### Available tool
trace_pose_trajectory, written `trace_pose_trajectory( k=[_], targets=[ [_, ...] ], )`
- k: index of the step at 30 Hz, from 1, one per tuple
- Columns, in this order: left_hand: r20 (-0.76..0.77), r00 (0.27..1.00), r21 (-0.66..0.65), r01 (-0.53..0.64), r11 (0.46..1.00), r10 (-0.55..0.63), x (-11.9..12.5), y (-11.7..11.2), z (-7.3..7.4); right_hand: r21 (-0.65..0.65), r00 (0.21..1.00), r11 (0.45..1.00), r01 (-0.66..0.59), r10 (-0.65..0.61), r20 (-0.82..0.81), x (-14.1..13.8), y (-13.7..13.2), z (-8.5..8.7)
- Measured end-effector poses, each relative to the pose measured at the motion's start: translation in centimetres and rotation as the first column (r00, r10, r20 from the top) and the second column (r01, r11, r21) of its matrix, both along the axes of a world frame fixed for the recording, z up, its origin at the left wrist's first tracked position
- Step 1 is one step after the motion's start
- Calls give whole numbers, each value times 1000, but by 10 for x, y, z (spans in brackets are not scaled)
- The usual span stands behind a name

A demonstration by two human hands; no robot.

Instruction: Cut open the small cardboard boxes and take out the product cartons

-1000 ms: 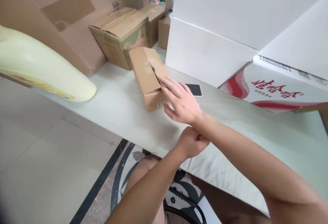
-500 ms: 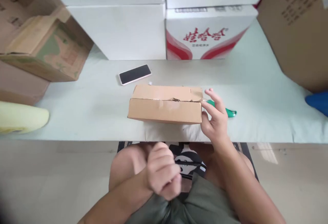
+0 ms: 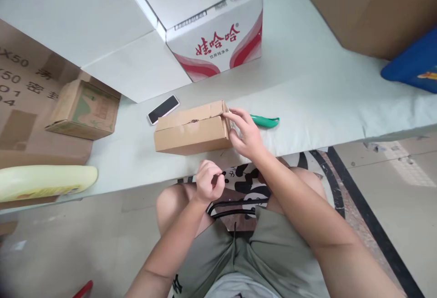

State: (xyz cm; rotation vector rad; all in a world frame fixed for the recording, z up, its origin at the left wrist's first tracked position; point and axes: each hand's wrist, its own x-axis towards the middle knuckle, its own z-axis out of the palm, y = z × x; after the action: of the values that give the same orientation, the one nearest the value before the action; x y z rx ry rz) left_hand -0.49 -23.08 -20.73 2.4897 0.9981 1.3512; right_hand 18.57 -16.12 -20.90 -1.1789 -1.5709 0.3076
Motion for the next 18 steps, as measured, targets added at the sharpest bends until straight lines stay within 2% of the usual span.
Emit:
trace_pose_trajectory(
  k=[3,7,9,12,15,17,18],
  targets=[
    [24,999,-12,-48,999,48,-7,-11,4,26,997,999,41,-39,-62,1,-6,15],
    [45,995,0,-88,996,88,-22,-22,10,-14,978,992,126,-127,-168,-1,-16,42],
    [70,992,22,-107,994,105,-29,-22,15,-10,964,990,139,-138,-229,-2,-20,46],
    [146,981,79,-140,987,128,-37,-10,27,-35,939,986,163,-166,-302,-1,-21,33],
    [278,951,160,-187,969,138,-41,20,49,-172,893,955,240,-287,-347,1,-14,8],
    [403,905,194,-233,953,139,-44,46,67,-275,870,932,237,-329,-367,2,-8,-5],
    [512,851,226,-263,938,115,-46,60,75,-306,873,928,214,-322,-366,1,-6,-9]
  ],
)
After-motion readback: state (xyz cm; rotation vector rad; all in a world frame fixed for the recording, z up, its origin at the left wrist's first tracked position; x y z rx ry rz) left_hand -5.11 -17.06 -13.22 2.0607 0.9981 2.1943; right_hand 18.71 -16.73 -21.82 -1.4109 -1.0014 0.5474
